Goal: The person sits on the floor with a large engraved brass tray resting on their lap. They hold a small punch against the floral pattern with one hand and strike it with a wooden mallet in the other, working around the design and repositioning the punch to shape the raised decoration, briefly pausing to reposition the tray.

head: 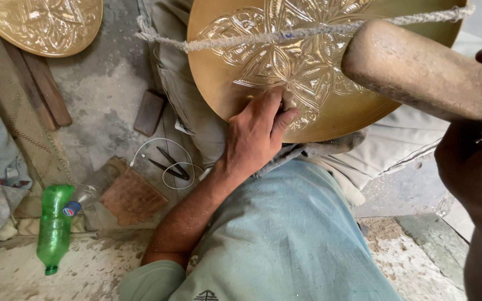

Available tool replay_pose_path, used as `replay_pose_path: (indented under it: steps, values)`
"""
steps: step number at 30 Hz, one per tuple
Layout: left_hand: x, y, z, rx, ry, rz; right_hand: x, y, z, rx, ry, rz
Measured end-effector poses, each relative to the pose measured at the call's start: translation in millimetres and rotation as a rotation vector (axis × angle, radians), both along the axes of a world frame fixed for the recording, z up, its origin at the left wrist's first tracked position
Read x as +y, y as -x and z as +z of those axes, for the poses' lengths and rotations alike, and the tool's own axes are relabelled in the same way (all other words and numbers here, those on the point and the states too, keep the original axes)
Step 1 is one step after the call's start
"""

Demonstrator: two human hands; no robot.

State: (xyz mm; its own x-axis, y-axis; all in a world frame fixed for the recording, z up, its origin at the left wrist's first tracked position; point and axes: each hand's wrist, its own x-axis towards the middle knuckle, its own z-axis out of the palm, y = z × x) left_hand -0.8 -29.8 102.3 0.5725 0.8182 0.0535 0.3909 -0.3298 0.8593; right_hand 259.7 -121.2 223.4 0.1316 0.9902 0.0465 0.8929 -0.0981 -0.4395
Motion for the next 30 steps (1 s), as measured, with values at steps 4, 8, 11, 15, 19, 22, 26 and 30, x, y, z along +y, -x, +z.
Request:
replay_pose_path:
  steps: [4, 8, 11, 15, 19, 22, 26, 30]
  values:
    - [-6, 1, -7, -0.019, 0.009, 0.049, 22, 13, 16, -0.023, 0.023, 0.060]
    - [-6, 1, -10, -0.029, 0.009, 0.042, 37, 25, 26, -0.103, 0.059, 0.121]
    - [-8, 1, -8, -0.038, -0.011, 0.045, 40, 29, 27, -0.357, 0.124, 0.159]
    - [-4, 0, -6, -0.090, 0.000, -0.025, 31, 27, 22, 0.032, 0.213, -0.082]
    - [11, -9, -9, 0.016, 0.038, -0.164, 7, 22, 8, -0.248, 0.245, 0.021]
    - [24, -18, -11, 0.004, -0.044, -0.379, -14, 18, -6, 0.395, 0.142, -0.275]
    - [39, -22, -10, 0.006, 0.074, -0.501, -33, 13, -17, -0.166, 0.242, -0.082]
    - [43, -18, -5, -0.019, 0.033, -0.492, -33, 14, -14, 0.235, 0.181, -0.230]
